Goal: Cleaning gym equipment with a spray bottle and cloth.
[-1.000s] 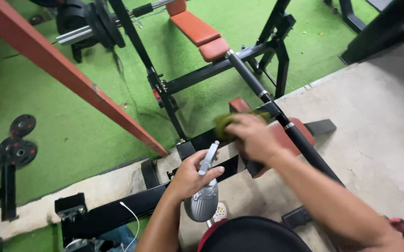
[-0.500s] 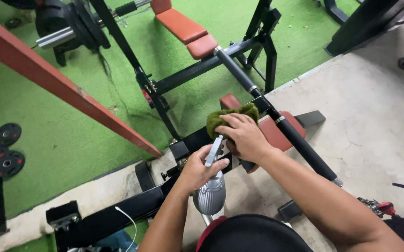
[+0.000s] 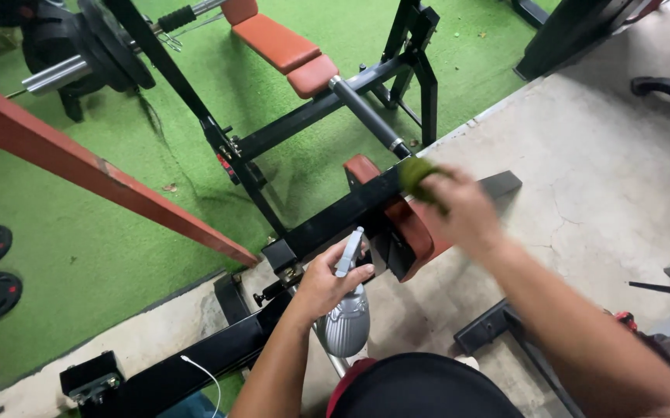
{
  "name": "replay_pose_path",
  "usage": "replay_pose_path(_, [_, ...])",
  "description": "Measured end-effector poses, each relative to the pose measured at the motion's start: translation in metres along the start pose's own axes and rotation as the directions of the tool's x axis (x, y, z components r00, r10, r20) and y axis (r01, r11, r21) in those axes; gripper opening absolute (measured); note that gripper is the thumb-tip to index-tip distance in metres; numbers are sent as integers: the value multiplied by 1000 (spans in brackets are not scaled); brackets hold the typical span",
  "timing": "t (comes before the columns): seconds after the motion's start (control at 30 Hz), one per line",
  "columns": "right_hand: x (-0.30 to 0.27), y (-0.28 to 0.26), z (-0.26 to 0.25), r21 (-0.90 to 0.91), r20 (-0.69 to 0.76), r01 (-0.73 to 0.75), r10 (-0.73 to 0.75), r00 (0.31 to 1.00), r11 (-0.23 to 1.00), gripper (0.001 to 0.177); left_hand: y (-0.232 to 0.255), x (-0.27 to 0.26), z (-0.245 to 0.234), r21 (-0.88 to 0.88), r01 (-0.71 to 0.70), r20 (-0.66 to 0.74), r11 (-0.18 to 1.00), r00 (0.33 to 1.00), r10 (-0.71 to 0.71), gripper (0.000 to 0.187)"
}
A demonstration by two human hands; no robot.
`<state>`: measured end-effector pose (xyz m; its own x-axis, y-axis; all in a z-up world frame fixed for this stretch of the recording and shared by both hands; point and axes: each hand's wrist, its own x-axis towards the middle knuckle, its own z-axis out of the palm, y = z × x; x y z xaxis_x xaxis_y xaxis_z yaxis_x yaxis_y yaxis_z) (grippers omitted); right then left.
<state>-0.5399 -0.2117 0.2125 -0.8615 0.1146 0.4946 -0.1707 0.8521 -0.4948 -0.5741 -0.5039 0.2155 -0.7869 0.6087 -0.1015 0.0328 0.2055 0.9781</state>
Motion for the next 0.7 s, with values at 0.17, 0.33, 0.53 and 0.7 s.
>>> replay_pose_path(0.17, [-37,-19,57,-16,21,105,-104,994,994,53,-12,5,9,17,64,12,998,998,-65,42])
replay_pose_path(0.33, [-52,-17,54,-94,90,87,-78,993,992,51,-21,6,16,36,126,4,991,992,-126,44])
replay_pose_path(0.53, [-39,-52,11,-197,385,-42,117,916,980,34,-27,2,17,8,124,-10,992,992,-124,46])
replay_pose_path(0.7, [-33,-59,41,-139,305,181,-132,943,974,34,-37,-7,11,-28,186,-67,982,980,-187,46])
